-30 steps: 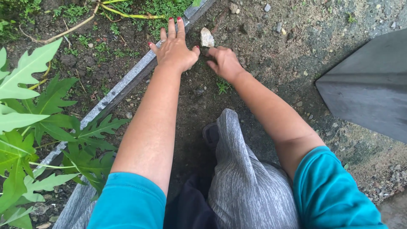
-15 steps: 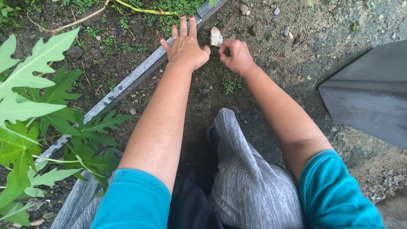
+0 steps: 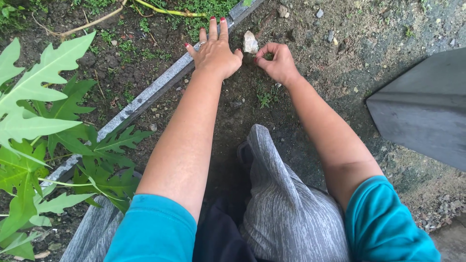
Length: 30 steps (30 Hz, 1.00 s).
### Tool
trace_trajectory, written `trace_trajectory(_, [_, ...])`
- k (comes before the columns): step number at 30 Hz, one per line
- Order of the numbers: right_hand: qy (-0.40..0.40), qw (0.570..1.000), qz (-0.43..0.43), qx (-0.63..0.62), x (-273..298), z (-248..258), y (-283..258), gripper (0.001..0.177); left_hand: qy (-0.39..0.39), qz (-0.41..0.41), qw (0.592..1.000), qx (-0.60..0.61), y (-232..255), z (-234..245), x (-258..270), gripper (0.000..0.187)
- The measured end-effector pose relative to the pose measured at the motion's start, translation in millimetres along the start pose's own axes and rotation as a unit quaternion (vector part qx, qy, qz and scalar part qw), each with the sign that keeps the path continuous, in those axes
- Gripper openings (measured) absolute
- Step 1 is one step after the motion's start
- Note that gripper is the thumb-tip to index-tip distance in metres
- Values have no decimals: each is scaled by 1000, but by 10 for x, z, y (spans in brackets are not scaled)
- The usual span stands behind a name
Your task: The person is pulling weeds and cleaning a garden bed by hand.
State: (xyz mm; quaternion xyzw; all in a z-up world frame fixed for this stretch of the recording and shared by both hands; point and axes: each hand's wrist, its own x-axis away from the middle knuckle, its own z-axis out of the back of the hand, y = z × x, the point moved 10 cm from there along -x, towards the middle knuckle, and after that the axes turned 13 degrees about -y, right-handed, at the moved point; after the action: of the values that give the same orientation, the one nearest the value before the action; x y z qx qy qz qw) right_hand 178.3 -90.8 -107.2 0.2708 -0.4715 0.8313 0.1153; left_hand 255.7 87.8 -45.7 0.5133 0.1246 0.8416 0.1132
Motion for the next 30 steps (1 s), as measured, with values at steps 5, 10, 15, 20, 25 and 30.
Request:
trace_trajectory(5, [-11,992,46,121,29,-78,-169,9,-7,1,1000,0,2,9,12,88])
trace_trajectory(10, [21,994,41,103,54,-139,-631,13,-5,-2,1000,6,-15,9,11,85])
trace_trajectory(15, [25,937,120,326,-280,-552,-571,27,-5,-4,1000,14,-23,10,-12,79])
trace_trajectory(20, [63,848,192,489,-335,-733,-588,42,-1,-5,1000,19,-27,13,-36,79])
trace_trajectory(25, [-21,949,81,305,-213,-290,-782,15,-3,-9,1000,23,-36,12,-34,79])
trace_trajectory(30, [-51,986,51,147,-218,-449,-431,15,-8,-7,1000,21,-18,26,-22,78])
